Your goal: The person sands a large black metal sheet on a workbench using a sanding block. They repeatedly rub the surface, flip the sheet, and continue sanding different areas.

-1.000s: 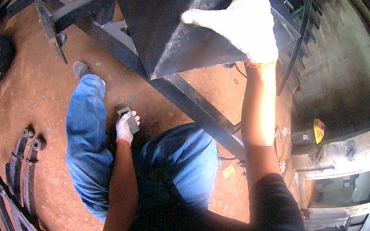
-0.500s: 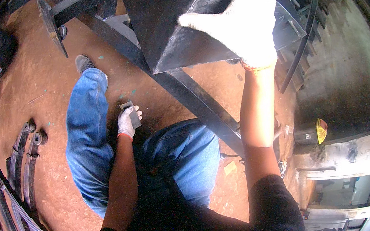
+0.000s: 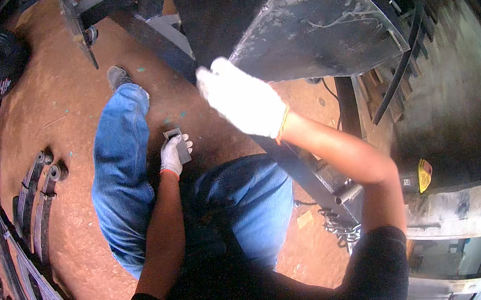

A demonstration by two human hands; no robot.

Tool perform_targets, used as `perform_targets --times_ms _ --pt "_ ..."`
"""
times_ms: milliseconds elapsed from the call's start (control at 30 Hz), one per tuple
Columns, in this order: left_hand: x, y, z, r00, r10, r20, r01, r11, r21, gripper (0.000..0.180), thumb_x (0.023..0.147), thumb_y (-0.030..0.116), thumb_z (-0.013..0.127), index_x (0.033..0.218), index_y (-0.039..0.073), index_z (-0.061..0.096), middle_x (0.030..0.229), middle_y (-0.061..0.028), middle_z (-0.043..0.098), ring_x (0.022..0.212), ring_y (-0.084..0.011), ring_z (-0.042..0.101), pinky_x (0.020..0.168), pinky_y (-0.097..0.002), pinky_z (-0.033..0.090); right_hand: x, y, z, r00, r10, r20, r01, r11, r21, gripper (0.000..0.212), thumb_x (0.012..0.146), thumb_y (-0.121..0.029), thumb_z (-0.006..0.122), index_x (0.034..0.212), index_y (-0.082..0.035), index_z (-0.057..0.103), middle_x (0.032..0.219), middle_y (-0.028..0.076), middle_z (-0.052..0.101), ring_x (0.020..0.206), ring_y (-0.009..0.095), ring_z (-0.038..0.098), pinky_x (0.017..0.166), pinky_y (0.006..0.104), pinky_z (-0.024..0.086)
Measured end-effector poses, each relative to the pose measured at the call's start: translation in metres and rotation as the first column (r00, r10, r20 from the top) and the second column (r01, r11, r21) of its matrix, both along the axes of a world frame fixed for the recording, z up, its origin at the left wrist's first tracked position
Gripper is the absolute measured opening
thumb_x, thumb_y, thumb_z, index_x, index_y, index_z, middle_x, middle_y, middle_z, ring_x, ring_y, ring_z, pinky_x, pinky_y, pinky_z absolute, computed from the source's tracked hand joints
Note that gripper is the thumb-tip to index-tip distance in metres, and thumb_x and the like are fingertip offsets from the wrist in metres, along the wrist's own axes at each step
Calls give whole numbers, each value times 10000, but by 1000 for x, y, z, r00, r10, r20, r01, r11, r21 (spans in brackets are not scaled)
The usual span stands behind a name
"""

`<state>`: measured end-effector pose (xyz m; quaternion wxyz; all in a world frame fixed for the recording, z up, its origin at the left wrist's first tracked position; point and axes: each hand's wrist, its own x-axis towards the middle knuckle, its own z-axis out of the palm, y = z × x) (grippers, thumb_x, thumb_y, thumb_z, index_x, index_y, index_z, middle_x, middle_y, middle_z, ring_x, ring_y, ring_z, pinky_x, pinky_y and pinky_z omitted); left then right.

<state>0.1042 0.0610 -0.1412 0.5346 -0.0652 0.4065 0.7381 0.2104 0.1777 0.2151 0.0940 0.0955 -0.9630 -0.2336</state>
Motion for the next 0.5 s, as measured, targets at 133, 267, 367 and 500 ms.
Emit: perform_targets --times_ms 133,267,367,500 --pt "-6 -8 -5 1000 13 -15 -14 1000 -26 229 947 167 677 1144 56 642 965 -103 751 740 -234 727 624 -358 597 -6 -6 37 995 61 72 -56 996 -70 531 819 -271 737 1281 -28 641 1395 144 611 1342 342 530 1136 514 388" --pt "-5 -3 -3 996 -49 -72 47 999 -24 296 981 259 657 1201 63 633 1029 -117 749 791 -238 731 667 -376 597 -12 -7 135 935 25 -353 140 890 434 623 886 -463 674 1337 -36 625 1412 175 592 1293 377 526 1038 558 379" --pt "-10 -3 6 991 -94 97 86 993 84 424 1013 407 605 1271 71 613 1131 -150 726 907 -275 725 764 -421 593 2 -19 98 996 -56 -75 60 997 43 646 934 -491 643 1379 -25 594 1420 206 580 1293 394 518 1094 569 352" --pt "-11 1 61 946 -198 255 123 952 281 521 1002 439 578 1351 53 581 1187 -182 685 1046 -357 687 895 -499 572 41 -20 42 974 -127 190 212 812 -544 642 949 -422 686 1403 11 550 1436 229 569 1346 390 541 1150 450 416"
